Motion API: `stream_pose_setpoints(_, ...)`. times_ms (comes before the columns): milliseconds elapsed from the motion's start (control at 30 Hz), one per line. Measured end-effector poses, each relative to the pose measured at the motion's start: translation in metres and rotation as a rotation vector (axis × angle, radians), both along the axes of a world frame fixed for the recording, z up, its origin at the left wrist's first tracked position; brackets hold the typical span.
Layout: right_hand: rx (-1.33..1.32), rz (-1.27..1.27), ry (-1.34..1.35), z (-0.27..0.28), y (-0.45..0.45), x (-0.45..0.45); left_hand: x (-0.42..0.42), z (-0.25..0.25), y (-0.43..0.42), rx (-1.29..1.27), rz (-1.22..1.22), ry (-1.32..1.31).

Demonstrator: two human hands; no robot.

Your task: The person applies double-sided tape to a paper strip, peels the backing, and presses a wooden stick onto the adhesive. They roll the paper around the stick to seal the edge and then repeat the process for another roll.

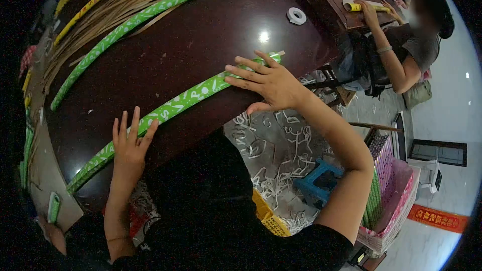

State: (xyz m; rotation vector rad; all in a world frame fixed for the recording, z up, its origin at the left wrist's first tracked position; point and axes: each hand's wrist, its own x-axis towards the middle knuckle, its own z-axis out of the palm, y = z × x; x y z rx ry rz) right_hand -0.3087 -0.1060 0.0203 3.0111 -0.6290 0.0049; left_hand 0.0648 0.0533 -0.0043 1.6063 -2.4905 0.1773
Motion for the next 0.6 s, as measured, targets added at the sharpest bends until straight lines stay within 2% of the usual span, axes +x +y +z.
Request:
stream_pose_setpoints(67, -0.048, -0.029, 0.022, -0.009, 0.002, -0.020, 0.001, 0.000, -0.001, 0.008, 0.008, -0.020)
stream_pose_setpoints(267, -0.079, -0.302, -0.127, -0.025, 0.008, -0.066, 0.000, 0.004, 0.002, 0.025, 0.004, -0.044)
stream_pose_setpoints(367, -0.154, -0.459, -0.112, -0.035, 0.011, -0.095, 0.001, 0.001, 0.002, 0.020, -0.002, -0.048)
stream_pose_setpoints(400, -0.170, -0.524, -0.166, -0.036, 0.012, -0.104, 0.001, -0.001, 0.002, 0.017, 0.005, -0.050)
stream_pose_setpoints(500, -0.135, -0.577, -0.677, -0.037, 0.017, -0.106, 0.003, -0.004, 0.001, -0.002, -0.001, -0.058)
stream_pose_setpoints(533, -0.137, -0.576, -0.678, -0.037, 0.017, -0.094, 0.001, -0.003, 0.000, -0.004, -0.001, -0.059)
stream_pose_setpoints(600, -0.033, -0.893, -0.883, -0.041, 0.015, -0.064, 0.001, 0.000, 0.001, 0.012, 0.001, -0.045)
